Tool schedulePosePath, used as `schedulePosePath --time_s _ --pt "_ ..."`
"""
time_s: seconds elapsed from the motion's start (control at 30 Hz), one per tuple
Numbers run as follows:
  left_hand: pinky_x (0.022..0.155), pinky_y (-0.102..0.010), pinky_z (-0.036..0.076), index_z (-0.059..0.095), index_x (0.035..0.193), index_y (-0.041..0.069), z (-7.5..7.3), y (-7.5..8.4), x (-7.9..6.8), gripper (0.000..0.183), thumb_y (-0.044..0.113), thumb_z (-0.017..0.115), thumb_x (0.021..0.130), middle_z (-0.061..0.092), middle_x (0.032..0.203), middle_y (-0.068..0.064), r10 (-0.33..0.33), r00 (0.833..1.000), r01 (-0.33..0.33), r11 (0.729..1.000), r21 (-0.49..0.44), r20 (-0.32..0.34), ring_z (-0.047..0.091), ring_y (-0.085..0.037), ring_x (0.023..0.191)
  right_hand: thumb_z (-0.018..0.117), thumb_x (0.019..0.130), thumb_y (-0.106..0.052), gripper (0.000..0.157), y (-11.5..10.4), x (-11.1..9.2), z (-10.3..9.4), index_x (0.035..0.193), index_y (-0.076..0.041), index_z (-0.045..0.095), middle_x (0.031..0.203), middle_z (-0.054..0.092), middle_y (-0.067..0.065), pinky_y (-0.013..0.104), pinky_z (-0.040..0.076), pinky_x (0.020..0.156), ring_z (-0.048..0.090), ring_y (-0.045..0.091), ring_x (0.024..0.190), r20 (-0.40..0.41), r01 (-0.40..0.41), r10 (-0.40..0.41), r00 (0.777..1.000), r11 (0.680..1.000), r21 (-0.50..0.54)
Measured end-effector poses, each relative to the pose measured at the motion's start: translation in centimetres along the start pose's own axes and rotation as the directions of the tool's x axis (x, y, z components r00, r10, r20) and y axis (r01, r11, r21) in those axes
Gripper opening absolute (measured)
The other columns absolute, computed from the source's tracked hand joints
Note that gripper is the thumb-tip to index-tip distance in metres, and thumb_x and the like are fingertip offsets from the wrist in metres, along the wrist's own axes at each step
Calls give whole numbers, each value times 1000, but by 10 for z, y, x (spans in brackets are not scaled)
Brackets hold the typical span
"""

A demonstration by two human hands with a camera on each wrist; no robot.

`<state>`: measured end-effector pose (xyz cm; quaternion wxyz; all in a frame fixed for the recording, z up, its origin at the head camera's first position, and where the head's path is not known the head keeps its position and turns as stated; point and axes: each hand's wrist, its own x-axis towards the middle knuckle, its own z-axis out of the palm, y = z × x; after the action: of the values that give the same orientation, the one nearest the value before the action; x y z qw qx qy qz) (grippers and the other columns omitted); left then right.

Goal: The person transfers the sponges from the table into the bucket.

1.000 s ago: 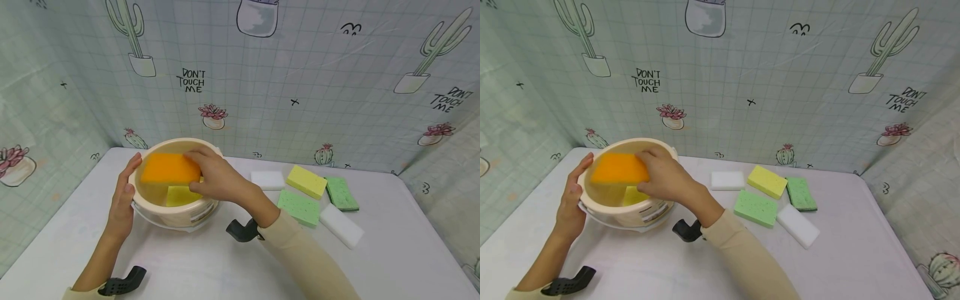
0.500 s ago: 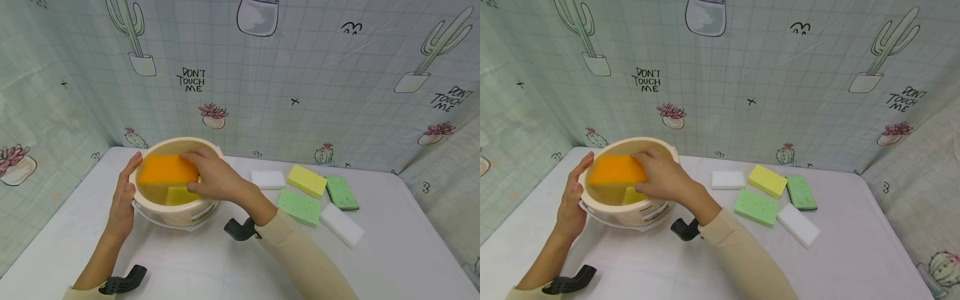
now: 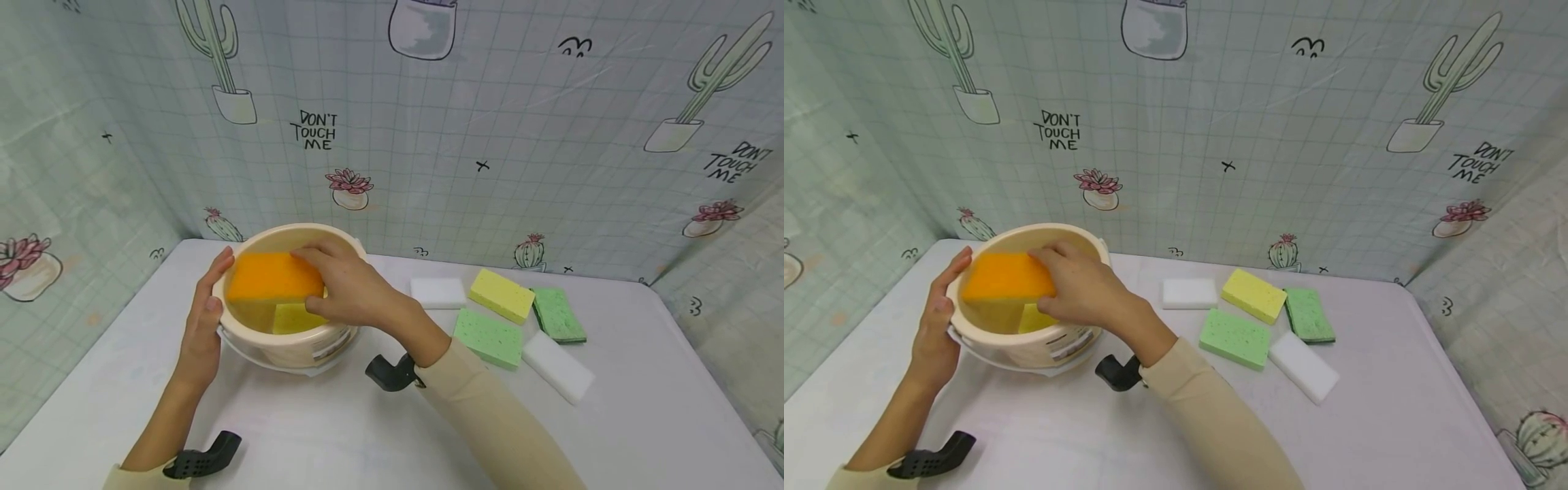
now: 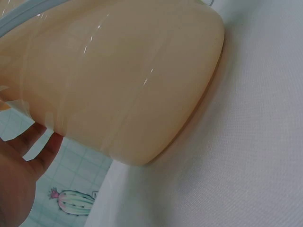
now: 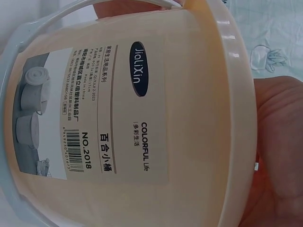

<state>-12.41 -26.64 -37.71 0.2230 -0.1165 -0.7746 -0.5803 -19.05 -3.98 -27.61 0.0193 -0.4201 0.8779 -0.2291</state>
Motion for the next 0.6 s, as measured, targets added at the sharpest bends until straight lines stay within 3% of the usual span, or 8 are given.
schedulePosePath --time_s 0.2,0.43,0.6 --pt "114 -42 14 30 150 18 1 1 0 52 32 31 100 14 158 3 -9 1000 9 1000 -4 -4 12 -21 144 66 84 -16 63 1 0 0 143 -11 43 145 36 7 23 28 108 34 17 131 -3 12 -12 1000 1000 -1" --pt "114 -39 14 31 150 18 1 0 0 52 32 32 100 15 158 3 -7 1000 7 1000 -18 -7 13 -21 143 66 87 -21 64 7 -6 -8 145 -17 40 152 22 10 33 43 98 47 23 122 15 -18 18 1000 999 43" --pt "114 -35 16 31 150 16 0 0 1 52 31 31 100 15 158 2 8 1000 -8 1000 -11 -2 13 -21 143 64 89 -21 57 13 -18 -18 143 -17 44 150 25 7 32 47 91 56 21 108 -49 -24 28 998 996 81"
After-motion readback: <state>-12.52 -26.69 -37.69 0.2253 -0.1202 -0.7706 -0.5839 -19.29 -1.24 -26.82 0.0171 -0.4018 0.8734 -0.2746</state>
